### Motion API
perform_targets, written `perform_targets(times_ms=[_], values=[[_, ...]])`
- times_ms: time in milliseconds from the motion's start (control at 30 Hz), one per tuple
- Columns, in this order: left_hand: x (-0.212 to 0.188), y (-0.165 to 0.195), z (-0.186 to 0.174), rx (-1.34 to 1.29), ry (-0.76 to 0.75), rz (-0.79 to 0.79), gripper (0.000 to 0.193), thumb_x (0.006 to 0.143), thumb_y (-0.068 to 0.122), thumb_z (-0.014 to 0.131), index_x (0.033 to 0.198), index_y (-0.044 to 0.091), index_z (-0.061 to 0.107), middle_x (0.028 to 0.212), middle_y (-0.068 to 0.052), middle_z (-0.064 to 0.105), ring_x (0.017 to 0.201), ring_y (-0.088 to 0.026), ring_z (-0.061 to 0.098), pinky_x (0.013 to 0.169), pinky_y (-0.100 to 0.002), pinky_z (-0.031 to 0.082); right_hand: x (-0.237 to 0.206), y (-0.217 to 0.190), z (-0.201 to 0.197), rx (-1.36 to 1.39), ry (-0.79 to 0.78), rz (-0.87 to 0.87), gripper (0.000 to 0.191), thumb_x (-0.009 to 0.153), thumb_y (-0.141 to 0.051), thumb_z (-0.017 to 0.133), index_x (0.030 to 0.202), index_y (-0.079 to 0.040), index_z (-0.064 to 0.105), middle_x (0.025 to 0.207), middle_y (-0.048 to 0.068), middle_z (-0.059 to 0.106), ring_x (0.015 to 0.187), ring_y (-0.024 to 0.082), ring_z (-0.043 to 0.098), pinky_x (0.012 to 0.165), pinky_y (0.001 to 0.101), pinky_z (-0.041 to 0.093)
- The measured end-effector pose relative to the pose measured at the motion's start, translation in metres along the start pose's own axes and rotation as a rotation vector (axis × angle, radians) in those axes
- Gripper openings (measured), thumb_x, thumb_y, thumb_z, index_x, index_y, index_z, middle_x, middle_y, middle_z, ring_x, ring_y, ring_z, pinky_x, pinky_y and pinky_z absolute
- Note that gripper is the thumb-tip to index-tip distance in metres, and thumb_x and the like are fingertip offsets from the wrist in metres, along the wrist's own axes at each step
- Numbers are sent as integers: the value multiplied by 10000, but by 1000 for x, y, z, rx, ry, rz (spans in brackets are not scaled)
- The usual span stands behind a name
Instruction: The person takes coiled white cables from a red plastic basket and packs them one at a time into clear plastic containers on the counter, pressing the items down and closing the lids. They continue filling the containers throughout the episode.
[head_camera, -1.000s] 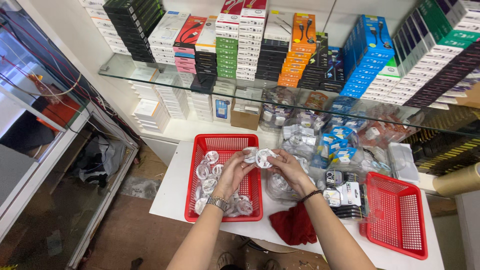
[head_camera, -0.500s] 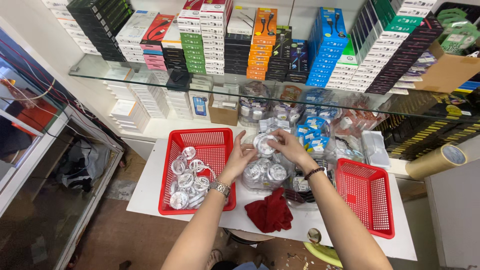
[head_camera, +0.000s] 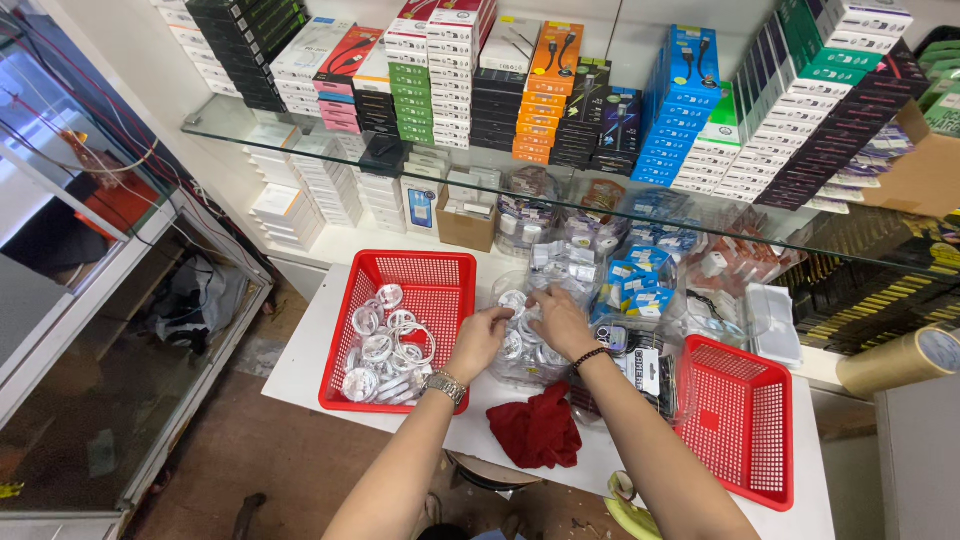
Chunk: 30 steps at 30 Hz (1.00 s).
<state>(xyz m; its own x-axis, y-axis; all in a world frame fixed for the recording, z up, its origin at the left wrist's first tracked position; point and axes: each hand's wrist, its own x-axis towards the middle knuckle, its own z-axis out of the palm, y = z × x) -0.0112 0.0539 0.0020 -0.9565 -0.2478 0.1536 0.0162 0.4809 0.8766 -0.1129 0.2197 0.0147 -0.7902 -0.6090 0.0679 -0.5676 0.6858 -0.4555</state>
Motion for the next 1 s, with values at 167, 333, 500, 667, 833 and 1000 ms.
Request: perform_targets(times_ms=[167,333,500,667,833,1000], values=[[-5,12,-16,-134,71,-93,250,995,138,566,1164,36,719,1062,-142,781,938,-250,773,831,-348,595,2,4,23,-15,-139,-37,374,778,-155,802,1116,-149,641,1206,150,609,1209,393,594,1017,473,497],[-10,18,-38,-123,260,-69,235,1002,124,543,1122,23,719,1045,-134,790,942,-245,775,824,-347,593,7,6,18,-58,-185,-9,361,757,-173,828,1068,-147,647,1189,145,607,1212,388,559,997,475,487],[-21,-26,-91,293,391,-173,188,950,125,617,1035,16,744,963,-206,755,920,-356,738,849,-446,577,11,-22,-11,31,37,23,263,831,-217,793,1026,-74,689,1080,159,653,1061,350,626,901,460,521],[-39,-70,-121,831,23,-397,138,842,126,708,943,50,762,1016,-201,745,1010,-365,711,896,-461,577,22,-70,7,448,86,-40,183,915,-172,707,1026,-26,708,883,99,750,809,214,732,761,357,583],[-54,-82,-115,873,-60,-295,165,839,166,740,972,68,729,1040,-169,742,1030,-348,706,904,-459,570,23,-91,61,504,-237,-102,196,904,-152,712,1056,-28,712,911,104,776,818,209,739,768,339,589],[-54,-88,-111,788,-223,-256,301,811,239,789,999,22,698,1029,-207,719,1001,-365,704,880,-468,569,-6,-108,124,288,-468,-426,416,760,-127,777,1161,-32,718,1069,182,728,1012,330,678,901,437,528]])
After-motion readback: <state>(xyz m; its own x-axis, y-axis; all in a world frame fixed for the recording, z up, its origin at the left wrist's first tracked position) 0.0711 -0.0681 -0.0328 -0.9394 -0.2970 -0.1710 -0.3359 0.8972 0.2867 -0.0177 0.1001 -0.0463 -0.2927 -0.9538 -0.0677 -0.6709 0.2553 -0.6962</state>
